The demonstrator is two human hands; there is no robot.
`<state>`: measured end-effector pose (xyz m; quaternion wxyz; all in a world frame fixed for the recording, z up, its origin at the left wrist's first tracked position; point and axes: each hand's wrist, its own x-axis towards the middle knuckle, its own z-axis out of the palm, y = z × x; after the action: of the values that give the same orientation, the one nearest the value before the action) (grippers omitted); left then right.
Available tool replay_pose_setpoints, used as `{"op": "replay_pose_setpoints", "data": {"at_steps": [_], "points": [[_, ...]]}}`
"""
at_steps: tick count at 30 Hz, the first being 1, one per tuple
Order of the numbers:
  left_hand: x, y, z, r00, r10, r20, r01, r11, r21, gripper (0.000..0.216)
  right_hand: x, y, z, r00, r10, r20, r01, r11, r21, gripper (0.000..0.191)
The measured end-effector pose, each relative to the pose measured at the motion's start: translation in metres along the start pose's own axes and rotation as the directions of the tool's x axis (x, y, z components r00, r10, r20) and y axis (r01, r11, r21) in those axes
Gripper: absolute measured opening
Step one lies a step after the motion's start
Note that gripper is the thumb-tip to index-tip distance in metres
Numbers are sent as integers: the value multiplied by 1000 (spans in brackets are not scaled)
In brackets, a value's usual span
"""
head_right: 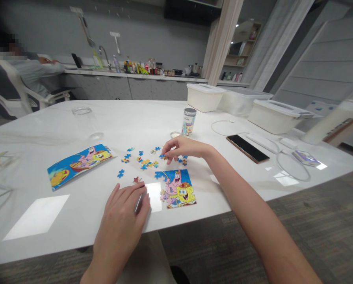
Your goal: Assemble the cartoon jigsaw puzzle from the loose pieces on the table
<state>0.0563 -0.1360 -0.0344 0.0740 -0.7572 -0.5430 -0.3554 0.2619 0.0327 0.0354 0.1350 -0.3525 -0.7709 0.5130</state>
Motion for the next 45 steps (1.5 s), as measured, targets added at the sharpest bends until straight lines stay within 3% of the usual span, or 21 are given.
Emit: {"op": "replay_pose_setpoints", "data": {"at_steps": [8,16,25,40,45], "points": [[2,1,-1,1000,-3,6,3,1000,14,19,-2,-13,11,997,34,76,-30,998,-51,17],[1,1,-2,1000,-9,15,8,1000,24,17,-1,-13,15,984,0,178,45,968,-246,21],[2,3,-3,1000,-13,24,12,1000,22,17,2,-15,24,950,-29,310,112,961,-254,17],[2,4,-4,999,-24,35,23,1000,12,17,3,-9,24,933,-23,360,142,940,-309,28],[2,3,-4,999,-18,45,17,1000,16,16,1,-10,25,925,17,380,90,961,-262,24]]}}
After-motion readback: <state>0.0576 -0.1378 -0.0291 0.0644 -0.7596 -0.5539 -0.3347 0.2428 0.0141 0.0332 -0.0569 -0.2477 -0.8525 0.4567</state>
